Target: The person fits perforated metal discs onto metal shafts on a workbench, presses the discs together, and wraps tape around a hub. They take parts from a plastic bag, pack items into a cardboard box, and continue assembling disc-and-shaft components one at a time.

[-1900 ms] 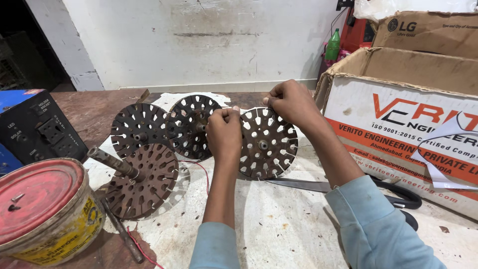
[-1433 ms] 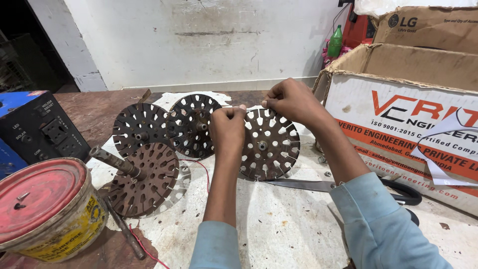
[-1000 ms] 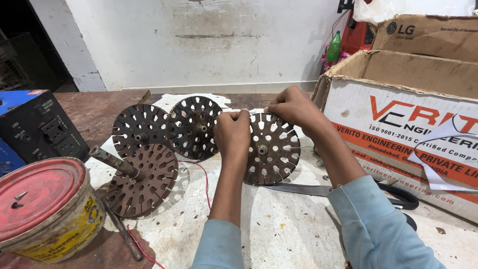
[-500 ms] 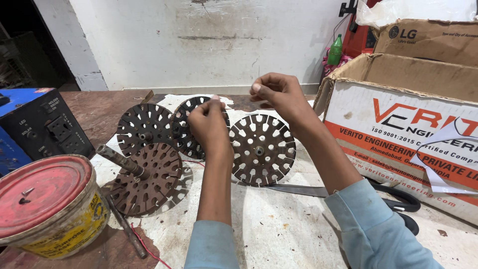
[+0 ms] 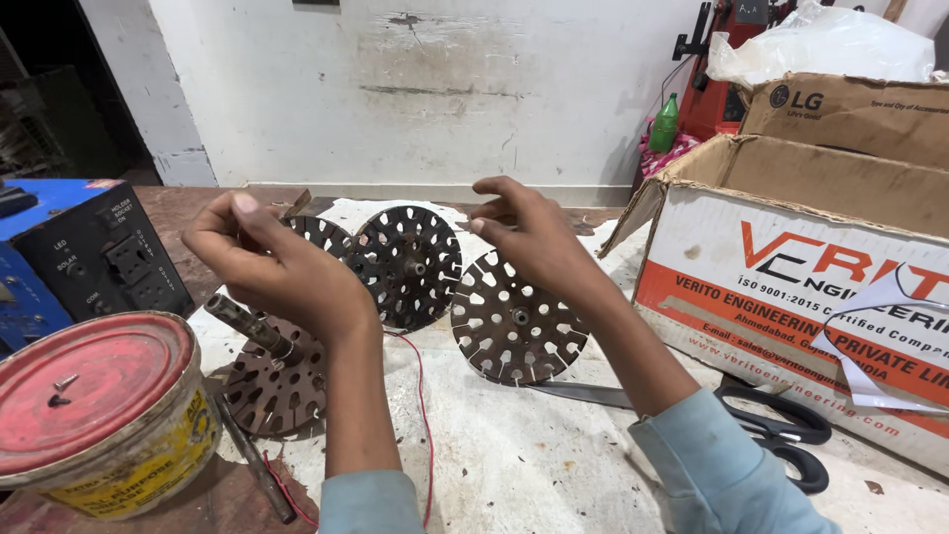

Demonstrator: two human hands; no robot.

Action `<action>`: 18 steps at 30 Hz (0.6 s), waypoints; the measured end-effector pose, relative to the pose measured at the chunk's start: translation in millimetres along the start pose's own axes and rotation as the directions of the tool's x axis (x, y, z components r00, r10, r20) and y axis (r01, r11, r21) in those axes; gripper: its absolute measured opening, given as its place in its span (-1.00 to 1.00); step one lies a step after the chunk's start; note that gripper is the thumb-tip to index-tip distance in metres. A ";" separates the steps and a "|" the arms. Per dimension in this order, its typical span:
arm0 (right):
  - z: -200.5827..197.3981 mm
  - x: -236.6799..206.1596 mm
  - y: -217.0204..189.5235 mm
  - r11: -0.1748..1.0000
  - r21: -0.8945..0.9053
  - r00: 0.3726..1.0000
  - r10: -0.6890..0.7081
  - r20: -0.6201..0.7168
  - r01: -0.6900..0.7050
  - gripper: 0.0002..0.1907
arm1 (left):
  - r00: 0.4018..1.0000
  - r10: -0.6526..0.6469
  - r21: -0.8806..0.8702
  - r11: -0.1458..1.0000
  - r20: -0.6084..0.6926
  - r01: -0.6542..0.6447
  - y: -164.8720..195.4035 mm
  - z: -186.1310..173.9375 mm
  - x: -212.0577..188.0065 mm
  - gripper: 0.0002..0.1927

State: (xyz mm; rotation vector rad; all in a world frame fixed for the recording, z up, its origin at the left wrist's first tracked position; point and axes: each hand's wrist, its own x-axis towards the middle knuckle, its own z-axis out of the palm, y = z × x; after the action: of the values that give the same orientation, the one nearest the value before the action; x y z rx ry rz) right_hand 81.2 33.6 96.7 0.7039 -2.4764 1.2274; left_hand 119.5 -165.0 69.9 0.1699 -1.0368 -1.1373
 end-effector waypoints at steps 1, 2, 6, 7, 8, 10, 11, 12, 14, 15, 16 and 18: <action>-5.7 0.2 2.6 1.000 0.022 1.000 -0.015 -0.002 0.016 -0.54 | 0.994 -0.112 -0.034 0.993 0.013 0.112 2.0 1.1 -2.6 -0.90; -10.8 0.1 5.4 0.999 0.043 1.000 -0.029 -0.002 0.029 -0.58 | 0.974 -0.224 -0.064 0.972 0.031 0.226 3.7 2.8 -6.1 -0.94; -27.6 0.4 17.2 0.996 0.068 0.998 -0.056 -0.008 0.056 -0.65 | 0.997 -0.066 -0.006 0.998 -0.042 0.066 5.3 8.7 -20.3 -0.74; -30.7 0.6 20.0 0.994 0.100 0.999 -0.038 0.012 0.036 -0.65 | 0.997 -0.050 0.007 0.999 -0.055 0.051 4.8 10.0 -23.1 -0.57; -34.1 1.4 22.4 0.991 0.131 0.999 -0.024 0.029 0.020 -0.65 | 0.997 -0.033 0.017 0.999 -0.069 0.034 4.3 11.7 -25.3 -0.40; -39.8 1.6 26.1 0.988 0.153 0.999 -0.020 0.032 0.015 -0.66 | 0.997 0.070 0.311 0.948 -0.012 -0.063 4.0 15.5 -29.8 -0.23; -42.8 0.9 27.3 0.989 0.146 0.999 -0.031 0.022 0.028 -0.67 | 0.993 0.111 0.446 0.888 0.031 -0.114 4.7 17.4 -32.3 -0.14; -45.8 0.6 28.0 0.989 0.138 0.999 -0.044 0.012 0.042 -0.67 | 0.994 0.082 0.485 0.868 0.079 -0.110 5.6 20.1 -34.5 -0.14; -52.5 -0.5 28.1 0.994 0.107 1.000 -0.025 -0.006 0.026 -0.67 | 0.985 0.019 0.556 0.824 0.169 -0.111 9.0 26.2 -39.1 -0.13; -56.0 -1.0 27.7 0.996 0.092 1.000 -0.016 -0.015 0.018 -0.67 | 0.979 -0.019 0.621 0.775 0.204 -0.114 11.0 28.2 -41.6 -0.14; -59.1 -1.4 27.3 0.998 0.063 0.999 -0.013 -0.037 0.015 -0.66 | 0.970 -0.060 0.682 0.721 0.237 -0.122 12.9 29.9 -44.3 -0.14; -64.4 -2.1 27.0 1.000 0.006 0.996 -0.005 -0.084 0.005 -0.64 | 0.932 -0.104 0.778 0.588 0.346 -0.223 15.6 32.2 -49.7 -0.16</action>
State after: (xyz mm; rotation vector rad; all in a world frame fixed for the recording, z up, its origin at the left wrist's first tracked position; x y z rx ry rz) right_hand 71.0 99.9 116.2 0.6463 -2.4028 1.2376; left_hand 104.0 -105.8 67.4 0.6752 -1.8511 -0.5400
